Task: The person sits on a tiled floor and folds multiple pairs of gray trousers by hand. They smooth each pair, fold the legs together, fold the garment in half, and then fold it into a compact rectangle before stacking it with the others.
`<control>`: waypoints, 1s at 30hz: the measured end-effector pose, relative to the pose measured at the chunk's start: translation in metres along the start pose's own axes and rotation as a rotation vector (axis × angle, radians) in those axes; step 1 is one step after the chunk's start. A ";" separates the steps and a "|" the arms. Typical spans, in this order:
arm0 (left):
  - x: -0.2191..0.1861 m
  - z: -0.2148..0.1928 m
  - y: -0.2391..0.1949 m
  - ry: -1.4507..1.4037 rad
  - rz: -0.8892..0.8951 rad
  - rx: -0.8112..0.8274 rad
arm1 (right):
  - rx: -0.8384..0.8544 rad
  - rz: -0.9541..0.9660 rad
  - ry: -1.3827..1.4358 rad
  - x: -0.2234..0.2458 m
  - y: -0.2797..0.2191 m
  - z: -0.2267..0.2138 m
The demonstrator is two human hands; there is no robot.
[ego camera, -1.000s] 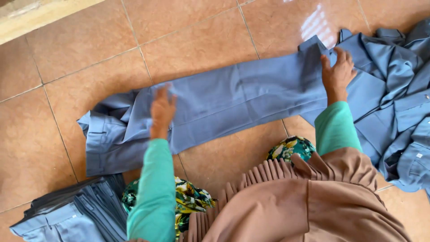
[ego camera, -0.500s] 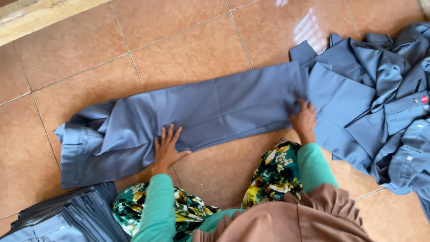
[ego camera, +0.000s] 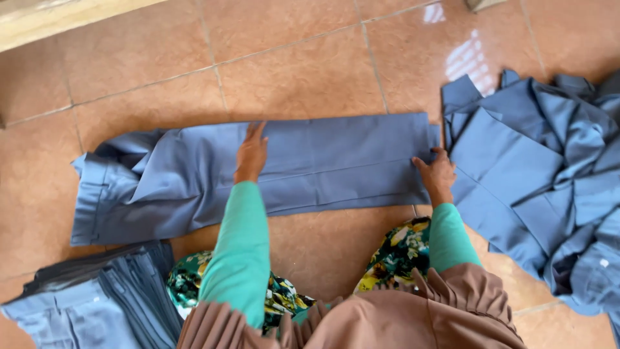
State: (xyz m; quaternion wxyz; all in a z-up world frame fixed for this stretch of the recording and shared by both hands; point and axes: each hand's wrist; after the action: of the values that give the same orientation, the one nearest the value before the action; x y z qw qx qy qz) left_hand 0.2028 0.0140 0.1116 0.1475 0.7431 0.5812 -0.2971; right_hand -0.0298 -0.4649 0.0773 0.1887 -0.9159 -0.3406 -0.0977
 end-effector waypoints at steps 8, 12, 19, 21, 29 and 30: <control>0.010 0.047 0.053 0.309 -0.055 0.073 | 0.096 0.251 0.714 -0.019 -0.032 -0.080; -0.005 0.062 0.049 0.313 0.013 0.019 | 0.102 0.226 0.689 -0.098 0.009 -0.011; -0.027 0.102 -0.013 0.392 0.228 -0.315 | -0.170 0.105 0.448 -0.091 0.020 0.004; -0.038 0.113 -0.059 0.370 0.296 -0.362 | -0.222 0.137 0.487 -0.096 0.018 0.009; -0.044 0.129 -0.161 0.331 0.529 -0.041 | -0.126 0.203 0.136 -0.081 0.014 0.017; -0.045 0.125 -0.163 0.334 0.525 -0.047 | -0.126 0.196 0.138 -0.061 0.000 0.005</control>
State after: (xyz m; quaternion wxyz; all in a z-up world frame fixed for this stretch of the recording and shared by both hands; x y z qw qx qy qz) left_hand 0.0076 -0.0459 0.0625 0.1388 0.9027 0.3924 -0.1093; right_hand -0.0754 -0.4990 0.0540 0.1626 -0.9458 -0.2292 -0.1626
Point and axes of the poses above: each hand's wrist, its own y-axis towards the middle knuckle, its own z-axis out of the palm, x = y × z, and after that the axes turned 1 degree about -x, right-handed
